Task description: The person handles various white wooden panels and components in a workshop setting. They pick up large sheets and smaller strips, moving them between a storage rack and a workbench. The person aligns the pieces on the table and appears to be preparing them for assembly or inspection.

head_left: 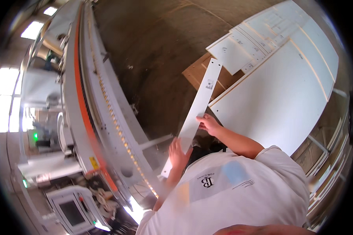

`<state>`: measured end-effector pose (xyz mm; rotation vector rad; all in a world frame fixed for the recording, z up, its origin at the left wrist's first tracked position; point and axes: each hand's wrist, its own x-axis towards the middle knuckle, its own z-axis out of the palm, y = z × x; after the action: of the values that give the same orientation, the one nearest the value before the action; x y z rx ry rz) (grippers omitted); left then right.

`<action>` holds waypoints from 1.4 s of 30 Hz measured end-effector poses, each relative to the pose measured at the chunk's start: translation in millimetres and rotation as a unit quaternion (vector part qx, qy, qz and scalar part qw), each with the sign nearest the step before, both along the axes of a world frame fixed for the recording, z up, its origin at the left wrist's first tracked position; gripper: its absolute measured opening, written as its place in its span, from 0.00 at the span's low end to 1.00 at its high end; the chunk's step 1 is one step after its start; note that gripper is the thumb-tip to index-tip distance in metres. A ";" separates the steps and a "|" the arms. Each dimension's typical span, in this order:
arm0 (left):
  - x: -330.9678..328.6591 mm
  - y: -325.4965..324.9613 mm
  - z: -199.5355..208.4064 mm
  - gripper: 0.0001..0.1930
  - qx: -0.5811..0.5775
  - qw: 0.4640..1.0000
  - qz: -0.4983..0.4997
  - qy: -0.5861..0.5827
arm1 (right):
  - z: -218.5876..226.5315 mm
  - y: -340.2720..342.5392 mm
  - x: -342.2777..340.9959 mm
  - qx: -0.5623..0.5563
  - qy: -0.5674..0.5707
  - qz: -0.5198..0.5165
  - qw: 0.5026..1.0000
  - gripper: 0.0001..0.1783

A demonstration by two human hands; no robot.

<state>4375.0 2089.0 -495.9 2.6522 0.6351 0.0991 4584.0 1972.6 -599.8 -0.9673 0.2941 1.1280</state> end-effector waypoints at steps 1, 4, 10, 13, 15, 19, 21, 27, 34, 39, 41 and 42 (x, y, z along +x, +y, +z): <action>1.3 -0.6 4.1 0.40 0.019 0.999 0.016 -0.021 | 14.8 6.6 -18.6 0.023 0.002 0.033 0.999 0.19; -14.0 0.1 23.7 0.37 0.059 0.994 0.054 -0.069 | 43.6 19.2 -75.2 0.077 -0.002 0.125 0.989 0.20; -134.2 7.8 22.9 0.32 0.043 0.980 0.136 -0.136 | 79.8 37.3 -141.8 0.066 -0.136 0.351 0.924 0.22; -211.9 4.2 23.4 0.30 0.027 0.970 0.189 -0.149 | 81.5 41.5 -176.2 0.032 -0.207 0.412 0.887 0.24; -275.0 7.2 21.0 0.30 0.041 0.960 0.235 -0.146 | 67.1 38.7 -206.8 0.005 -0.173 0.384 0.907 0.22; -407.5 9.2 2.9 0.29 0.059 0.927 0.340 -0.147 | 55.3 22.2 -262.1 -0.041 -0.182 0.407 0.894 0.18; -463.2 10.1 -1.5 0.29 0.066 0.905 0.391 -0.153 | 45.5 14.0 -280.1 -0.061 -0.195 0.428 0.880 0.18; -584.7 40.2 -21.4 0.25 0.103 0.863 0.476 -0.132 | 40.2 13.2 -319.8 -0.086 -0.225 0.437 0.867 0.15; -612.4 103.9 -58.4 0.22 0.102 0.871 0.475 -0.081 | 41.7 26.0 -338.0 -0.095 -0.314 0.483 0.812 0.13; -610.0 137.2 -77.5 0.17 0.168 0.859 0.478 -0.068 | 35.0 14.4 -331.1 -0.140 -0.364 0.499 0.774 0.16; -602.4 151.8 -76.3 0.16 0.168 0.854 0.488 -0.061 | 18.4 -0.8 -319.4 -0.173 -0.367 0.487 0.773 0.17; -601.2 158.3 -76.0 0.17 0.167 0.850 0.497 -0.055 | 8.1 -9.3 -313.5 -0.189 -0.367 0.482 0.773 0.17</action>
<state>3773.8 2247.3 -571.9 2.2704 2.0268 0.6935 4270.4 1963.3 -591.7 -1.9524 -0.7467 1.4979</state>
